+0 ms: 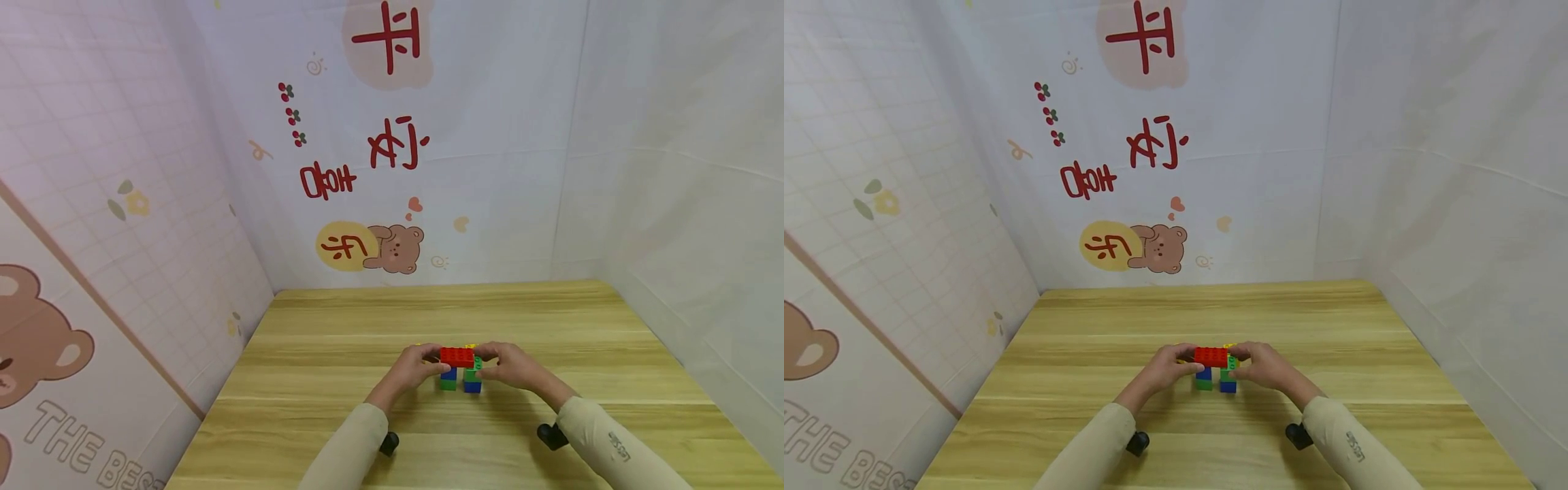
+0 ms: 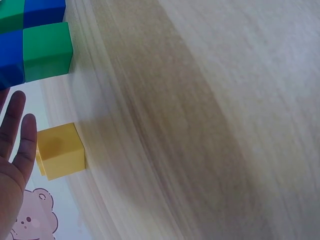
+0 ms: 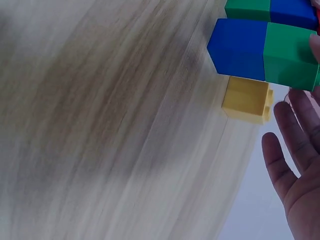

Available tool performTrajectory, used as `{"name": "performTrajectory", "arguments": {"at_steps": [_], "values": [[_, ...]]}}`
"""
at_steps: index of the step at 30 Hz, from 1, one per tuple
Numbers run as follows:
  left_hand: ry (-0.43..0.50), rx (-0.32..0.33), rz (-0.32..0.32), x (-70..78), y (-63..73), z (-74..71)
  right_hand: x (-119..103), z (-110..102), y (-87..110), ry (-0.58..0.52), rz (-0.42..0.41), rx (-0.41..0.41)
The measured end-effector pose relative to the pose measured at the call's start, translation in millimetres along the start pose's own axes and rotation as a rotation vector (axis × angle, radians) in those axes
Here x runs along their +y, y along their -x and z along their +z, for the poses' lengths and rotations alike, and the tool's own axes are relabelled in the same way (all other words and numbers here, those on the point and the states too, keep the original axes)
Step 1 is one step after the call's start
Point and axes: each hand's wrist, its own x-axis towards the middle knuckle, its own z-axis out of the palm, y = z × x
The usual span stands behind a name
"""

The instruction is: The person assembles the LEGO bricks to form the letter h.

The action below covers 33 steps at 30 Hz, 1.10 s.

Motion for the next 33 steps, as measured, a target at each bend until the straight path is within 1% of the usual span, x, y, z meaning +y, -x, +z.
{"name": "performTrajectory", "arguments": {"at_steps": [7, 13, 18, 20, 25, 27, 33], "values": [[-0.015, 0.001, 0.001, -0.6, -1.0, 0.3, -4.4, 1.0, -5.1, -0.031, -0.049, 0.032], [-0.031, 0.015, 0.004, -0.1, 0.5, 2.7, -5.6, 3.5, -4.5, -0.024, -0.038, 0.060], [-0.069, 0.046, 0.030, -0.9, 1.5, 4.5, -4.0, 7.9, -3.4, -0.043, -0.040, 0.066], [-0.084, 0.050, 0.051, -2.1, 1.3, 5.1, -3.2, 9.2, -3.2, -0.056, -0.047, 0.068], [-0.105, 0.051, 0.068, -3.5, 0.8, 5.4, -2.1, 9.8, -4.2, -0.061, -0.058, 0.068], [-0.098, 0.049, 0.063, -3.2, 0.8, 5.4, -2.4, 9.3, -4.7, -0.053, -0.061, 0.062], [-0.058, 0.042, 0.020, -0.2, 0.7, 5.1, -2.7, 7.2, -5.4, -0.040, -0.055, 0.053]]}}
